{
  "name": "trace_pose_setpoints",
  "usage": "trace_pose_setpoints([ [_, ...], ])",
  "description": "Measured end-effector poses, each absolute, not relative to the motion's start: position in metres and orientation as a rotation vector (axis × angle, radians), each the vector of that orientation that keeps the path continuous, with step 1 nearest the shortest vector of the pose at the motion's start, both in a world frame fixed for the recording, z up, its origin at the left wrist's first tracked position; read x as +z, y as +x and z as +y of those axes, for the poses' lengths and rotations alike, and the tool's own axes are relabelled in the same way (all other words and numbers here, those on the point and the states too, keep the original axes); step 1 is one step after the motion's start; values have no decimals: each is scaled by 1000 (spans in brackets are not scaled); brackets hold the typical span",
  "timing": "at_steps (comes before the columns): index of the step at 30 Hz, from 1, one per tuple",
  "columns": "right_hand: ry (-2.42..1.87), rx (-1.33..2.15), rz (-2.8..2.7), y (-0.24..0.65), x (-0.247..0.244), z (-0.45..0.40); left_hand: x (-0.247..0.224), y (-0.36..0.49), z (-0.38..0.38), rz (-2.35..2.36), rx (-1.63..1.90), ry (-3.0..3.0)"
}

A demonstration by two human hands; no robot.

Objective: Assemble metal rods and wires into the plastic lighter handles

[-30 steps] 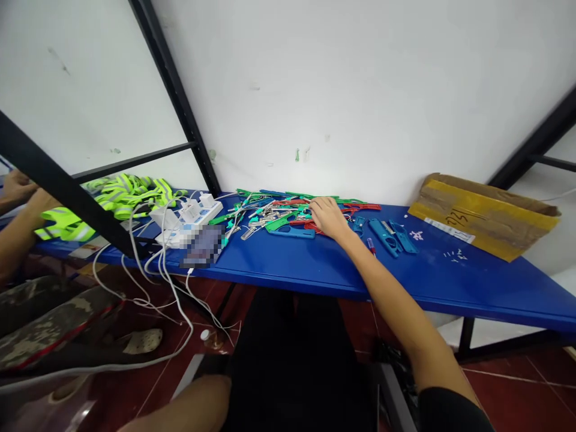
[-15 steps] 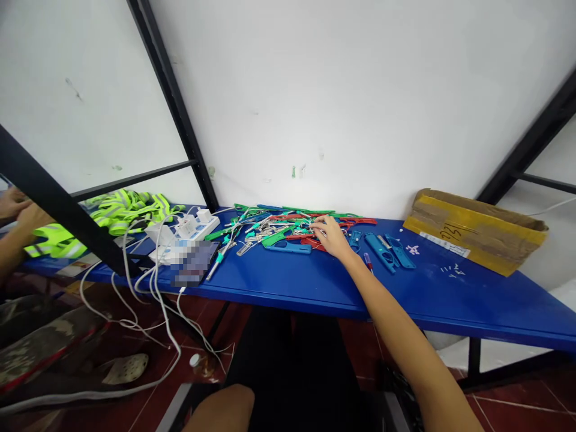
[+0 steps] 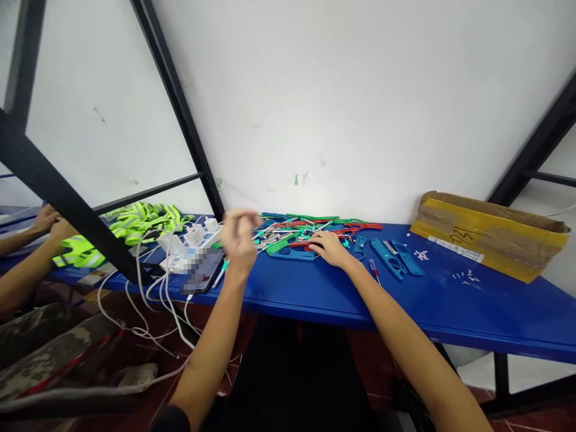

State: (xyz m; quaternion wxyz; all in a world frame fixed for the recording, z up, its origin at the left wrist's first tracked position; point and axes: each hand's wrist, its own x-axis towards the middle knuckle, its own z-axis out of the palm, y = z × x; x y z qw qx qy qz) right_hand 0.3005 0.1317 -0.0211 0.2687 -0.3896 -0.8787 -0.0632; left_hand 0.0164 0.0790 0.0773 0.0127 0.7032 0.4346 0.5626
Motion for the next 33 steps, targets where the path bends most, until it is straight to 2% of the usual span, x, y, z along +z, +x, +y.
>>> trace_pose_setpoints([
  [5,-1123,-179,-2314,314,-29,144,68,23,144,1561,1226,2298],
  [9,-1192,-171,-2220,325,-33,151,40,11,169,1723,1042,2243],
  [12,-1227,-150,-2137,329,-29,153,28,1,170,1734,992,2239],
  [18,-1266,-45,-1949,326,-10,143,22,16,159,1455,907,2375],
  [33,-1259,528,-1543,287,0,121,27,67,126,990,958,2555],
])
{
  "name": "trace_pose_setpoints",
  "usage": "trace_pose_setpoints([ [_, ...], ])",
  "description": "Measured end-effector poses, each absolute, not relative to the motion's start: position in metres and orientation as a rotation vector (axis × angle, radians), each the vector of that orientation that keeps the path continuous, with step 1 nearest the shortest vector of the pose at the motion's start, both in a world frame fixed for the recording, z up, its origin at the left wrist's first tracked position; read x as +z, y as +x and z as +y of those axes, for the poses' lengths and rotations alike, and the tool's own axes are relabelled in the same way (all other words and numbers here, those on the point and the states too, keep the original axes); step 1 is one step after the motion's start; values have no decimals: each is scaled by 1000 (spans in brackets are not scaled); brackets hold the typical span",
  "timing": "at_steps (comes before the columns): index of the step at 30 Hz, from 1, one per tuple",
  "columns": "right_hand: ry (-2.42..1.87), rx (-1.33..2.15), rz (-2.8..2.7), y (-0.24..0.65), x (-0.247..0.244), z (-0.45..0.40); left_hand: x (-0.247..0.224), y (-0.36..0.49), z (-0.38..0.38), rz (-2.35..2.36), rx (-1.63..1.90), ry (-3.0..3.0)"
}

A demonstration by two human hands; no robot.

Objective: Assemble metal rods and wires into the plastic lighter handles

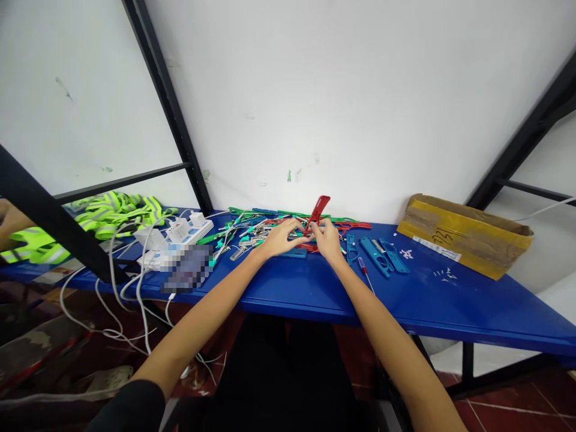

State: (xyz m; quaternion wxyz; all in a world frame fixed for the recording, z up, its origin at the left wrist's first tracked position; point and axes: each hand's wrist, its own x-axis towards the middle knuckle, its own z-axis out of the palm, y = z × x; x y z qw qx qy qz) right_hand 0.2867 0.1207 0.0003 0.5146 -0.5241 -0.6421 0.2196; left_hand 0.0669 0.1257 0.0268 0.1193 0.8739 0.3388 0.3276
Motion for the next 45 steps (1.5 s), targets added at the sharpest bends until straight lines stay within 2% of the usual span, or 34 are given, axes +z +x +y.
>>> trace_pose_setpoints([
  [7,-1156,759,-1602,276,3,110,25,53,136,1039,1055,2461],
  [18,-1180,833,-1583,280,7,111,19,54,144,988,1013,2344],
  [24,-1242,738,-1522,289,17,106,22,53,132,1054,1029,2369],
  [28,-1242,688,-1536,306,18,78,16,39,98,1186,1005,2412],
  [36,-1197,514,-1874,316,-28,-24,-8,14,5,1111,911,2586],
  [41,-1283,378,-2000,316,-31,-27,-13,8,8,1092,964,2529],
  [45,-1366,337,-2028,314,-27,-23,-2,-4,39,1210,1028,2401],
])
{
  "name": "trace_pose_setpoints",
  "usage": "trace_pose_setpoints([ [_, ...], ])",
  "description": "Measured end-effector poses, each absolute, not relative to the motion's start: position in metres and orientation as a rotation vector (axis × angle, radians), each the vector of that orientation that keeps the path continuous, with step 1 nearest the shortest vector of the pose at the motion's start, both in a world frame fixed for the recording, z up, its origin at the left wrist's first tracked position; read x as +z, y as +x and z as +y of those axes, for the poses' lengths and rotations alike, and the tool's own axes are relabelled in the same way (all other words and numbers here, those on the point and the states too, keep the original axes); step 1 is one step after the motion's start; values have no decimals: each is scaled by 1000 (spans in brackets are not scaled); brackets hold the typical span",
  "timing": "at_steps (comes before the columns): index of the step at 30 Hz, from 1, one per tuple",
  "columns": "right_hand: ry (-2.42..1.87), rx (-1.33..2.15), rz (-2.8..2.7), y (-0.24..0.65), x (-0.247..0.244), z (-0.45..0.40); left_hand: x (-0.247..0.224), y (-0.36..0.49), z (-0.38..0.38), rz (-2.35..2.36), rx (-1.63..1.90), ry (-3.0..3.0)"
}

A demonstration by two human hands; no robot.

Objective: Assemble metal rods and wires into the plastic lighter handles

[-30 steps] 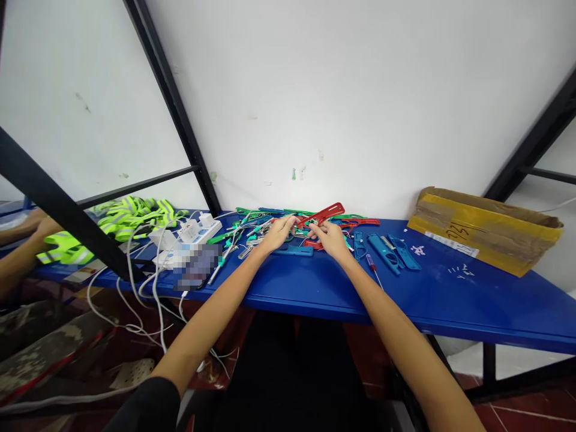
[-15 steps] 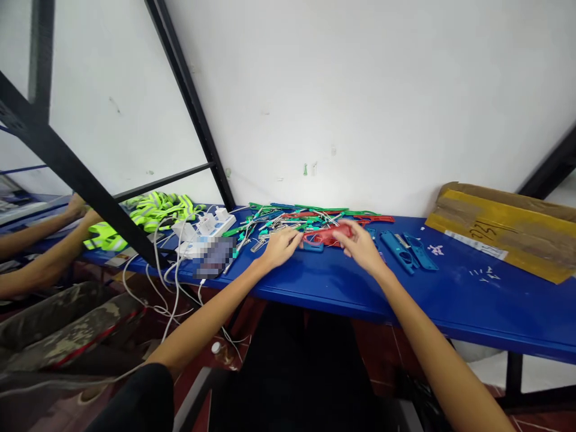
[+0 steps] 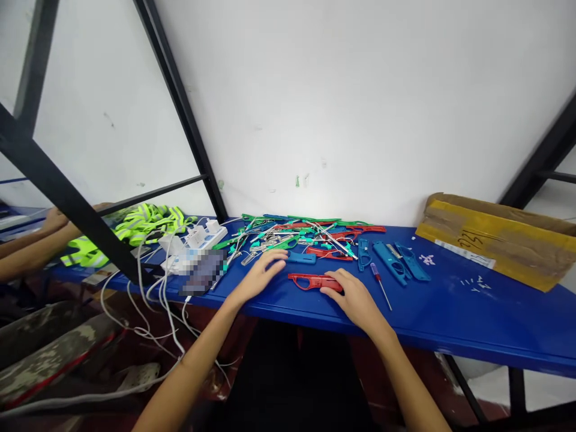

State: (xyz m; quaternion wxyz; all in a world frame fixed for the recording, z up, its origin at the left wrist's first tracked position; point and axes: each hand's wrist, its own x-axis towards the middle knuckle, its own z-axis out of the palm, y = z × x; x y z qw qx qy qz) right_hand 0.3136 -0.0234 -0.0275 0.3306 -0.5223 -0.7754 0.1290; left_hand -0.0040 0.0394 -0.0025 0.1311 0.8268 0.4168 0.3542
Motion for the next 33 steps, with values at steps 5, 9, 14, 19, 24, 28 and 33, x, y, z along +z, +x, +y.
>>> trace_pose_setpoints([
  [5,-1416,320,-2082,308,-23,-30,36,-12,115,1440,934,2324],
  [9,-1428,292,-2128,307,-18,-34,37,11,158,1525,726,2346],
  [14,-1395,284,-2185,310,-12,-37,11,25,168,1549,530,2383],
  [19,-1372,292,-2178,310,-12,-38,0,12,176,1520,427,2392],
  [24,-1352,275,-2168,311,-13,-40,-5,9,181,1443,467,2449],
  [28,-1353,256,-2167,311,-14,-40,-12,18,179,1340,581,2543],
  [33,-1346,257,-2181,312,-16,-39,-18,34,172,1190,671,2637],
])
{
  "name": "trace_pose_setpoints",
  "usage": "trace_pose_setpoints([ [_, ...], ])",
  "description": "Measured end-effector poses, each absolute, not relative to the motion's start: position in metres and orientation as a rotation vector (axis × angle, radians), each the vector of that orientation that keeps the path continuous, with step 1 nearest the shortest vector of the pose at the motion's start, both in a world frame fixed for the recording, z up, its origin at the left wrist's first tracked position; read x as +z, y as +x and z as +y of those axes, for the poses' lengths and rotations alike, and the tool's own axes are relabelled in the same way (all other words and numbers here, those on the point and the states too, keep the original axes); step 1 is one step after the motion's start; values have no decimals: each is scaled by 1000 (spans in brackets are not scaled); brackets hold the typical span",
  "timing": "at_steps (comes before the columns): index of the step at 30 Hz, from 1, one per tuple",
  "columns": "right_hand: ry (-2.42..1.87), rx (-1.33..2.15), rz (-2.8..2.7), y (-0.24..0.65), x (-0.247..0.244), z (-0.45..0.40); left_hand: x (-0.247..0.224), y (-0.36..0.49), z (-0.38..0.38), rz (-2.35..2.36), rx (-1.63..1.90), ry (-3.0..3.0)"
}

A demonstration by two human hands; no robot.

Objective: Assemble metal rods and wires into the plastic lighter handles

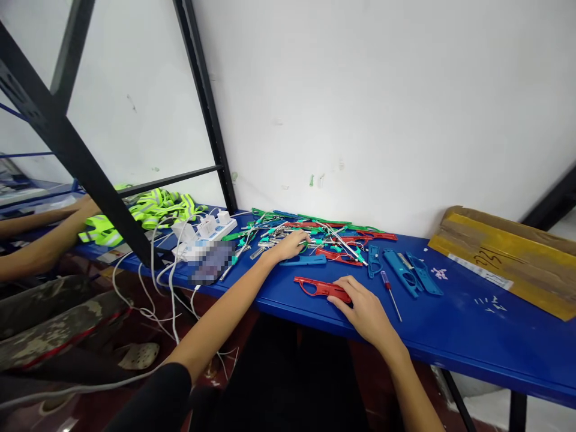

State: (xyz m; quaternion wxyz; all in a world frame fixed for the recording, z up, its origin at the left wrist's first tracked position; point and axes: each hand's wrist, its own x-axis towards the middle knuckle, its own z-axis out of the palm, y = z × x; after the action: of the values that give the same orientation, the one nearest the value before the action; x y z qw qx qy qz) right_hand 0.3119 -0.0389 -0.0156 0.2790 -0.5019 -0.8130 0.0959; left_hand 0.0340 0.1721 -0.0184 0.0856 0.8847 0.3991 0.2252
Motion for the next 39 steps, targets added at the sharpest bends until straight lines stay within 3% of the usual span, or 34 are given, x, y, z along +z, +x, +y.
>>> trace_pose_setpoints([
  [10,-1339,220,-2145,314,-22,-37,-14,33,173,1396,824,2668],
  [21,-1311,218,-2148,316,-26,-36,-15,41,198,1633,702,2629],
  [33,-1290,182,-2148,316,-26,-36,1,35,193,1382,545,2639],
  [39,-1295,179,-2151,316,-27,-36,2,40,183,1210,653,2583],
])
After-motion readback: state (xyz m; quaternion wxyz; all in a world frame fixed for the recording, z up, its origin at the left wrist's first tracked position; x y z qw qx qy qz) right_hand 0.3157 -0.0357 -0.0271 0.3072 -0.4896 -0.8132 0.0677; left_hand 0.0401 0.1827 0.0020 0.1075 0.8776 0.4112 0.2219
